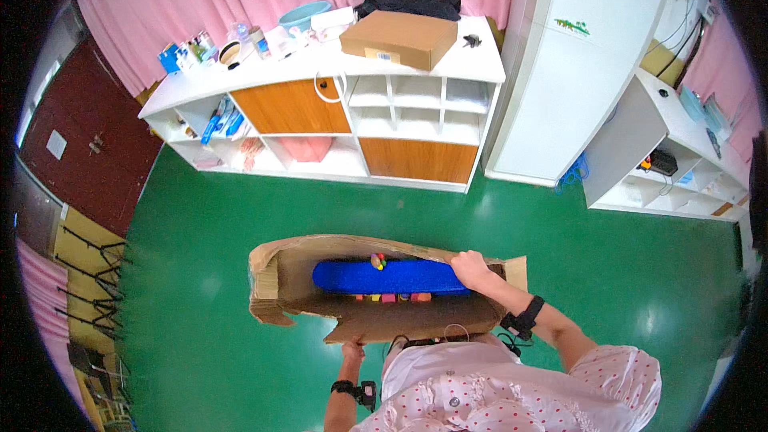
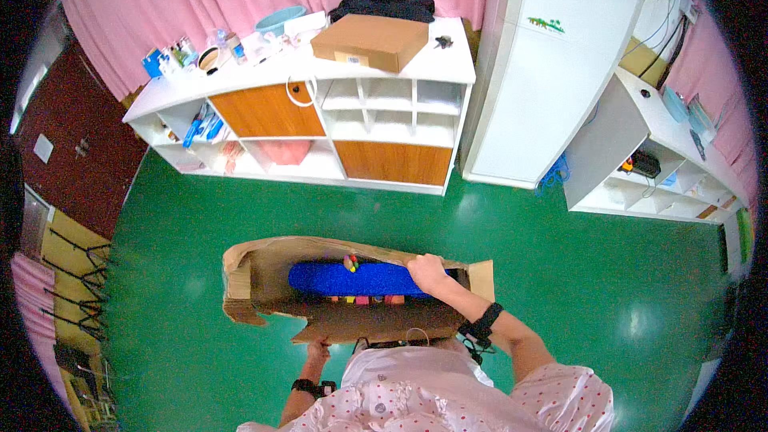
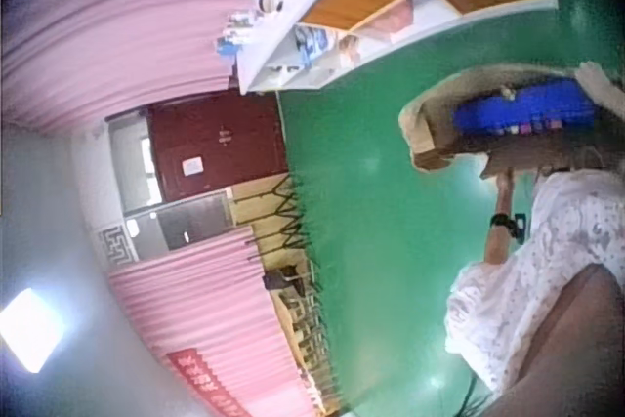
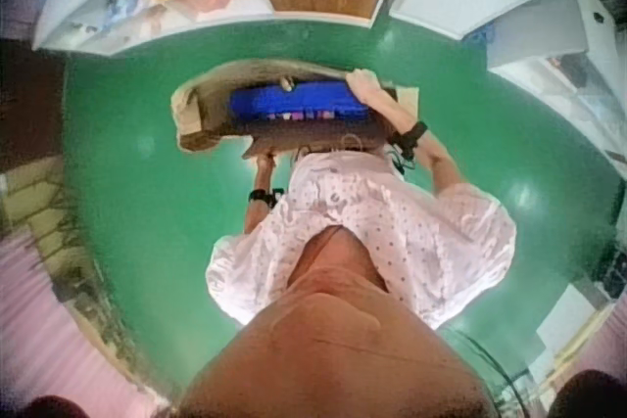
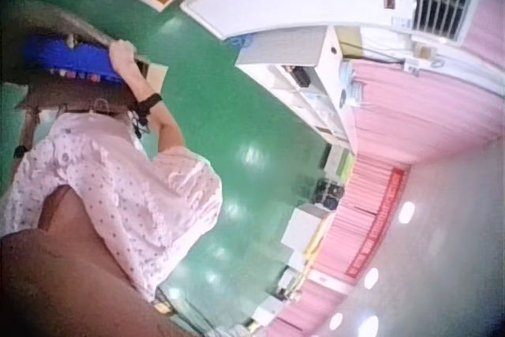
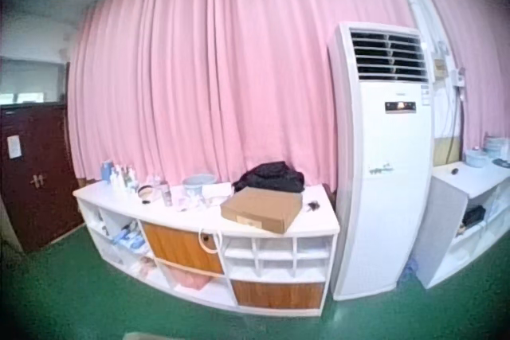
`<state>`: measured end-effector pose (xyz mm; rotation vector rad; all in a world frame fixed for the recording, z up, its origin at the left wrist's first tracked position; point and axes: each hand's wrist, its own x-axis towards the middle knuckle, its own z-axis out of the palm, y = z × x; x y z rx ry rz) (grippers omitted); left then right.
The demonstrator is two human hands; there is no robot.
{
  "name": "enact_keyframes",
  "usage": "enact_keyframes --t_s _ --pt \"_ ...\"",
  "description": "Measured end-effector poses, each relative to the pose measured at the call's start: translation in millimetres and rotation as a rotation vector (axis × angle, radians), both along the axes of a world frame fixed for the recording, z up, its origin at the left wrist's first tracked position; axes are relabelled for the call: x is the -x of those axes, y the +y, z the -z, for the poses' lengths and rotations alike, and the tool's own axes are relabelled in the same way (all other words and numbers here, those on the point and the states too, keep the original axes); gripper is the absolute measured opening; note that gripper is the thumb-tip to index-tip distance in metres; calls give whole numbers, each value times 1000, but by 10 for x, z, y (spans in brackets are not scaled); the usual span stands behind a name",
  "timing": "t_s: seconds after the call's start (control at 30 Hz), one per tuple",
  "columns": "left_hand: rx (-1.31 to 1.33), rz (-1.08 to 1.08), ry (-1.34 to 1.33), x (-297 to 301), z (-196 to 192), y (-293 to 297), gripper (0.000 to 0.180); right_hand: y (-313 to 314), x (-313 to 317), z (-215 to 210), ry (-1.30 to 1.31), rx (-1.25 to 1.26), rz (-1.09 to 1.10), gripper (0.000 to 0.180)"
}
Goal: The person picks up several lotion and shampoo bottles from the floor and places them on a white shelf, then picks up blue foam pieces and places them into a cardboard box.
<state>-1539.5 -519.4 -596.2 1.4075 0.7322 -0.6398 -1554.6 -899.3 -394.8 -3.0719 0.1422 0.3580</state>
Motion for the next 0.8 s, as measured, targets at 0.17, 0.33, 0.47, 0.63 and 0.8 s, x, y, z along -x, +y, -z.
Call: enact_keyframes --t_s 0.17,0.33,0.47,0.63,0.8 --pt "84 102 84 -649 21 -167 24 -280 -410 166 36 -49 38 13" --pt "41 87 126 -1102 29 -556 22 -544 -819 89 -5 -17 63 16" --pt "142 49 236 -1511 100 -920 19 -837 -1219 264 36 26 35 14" --pt "303 27 334 -1865 227 -1406 14 -1419 -1977 299 -57 57 65 11" --pt "401 84 331 -2284 460 -1773 18 -1860 -2645 422 -19 65 29 7"
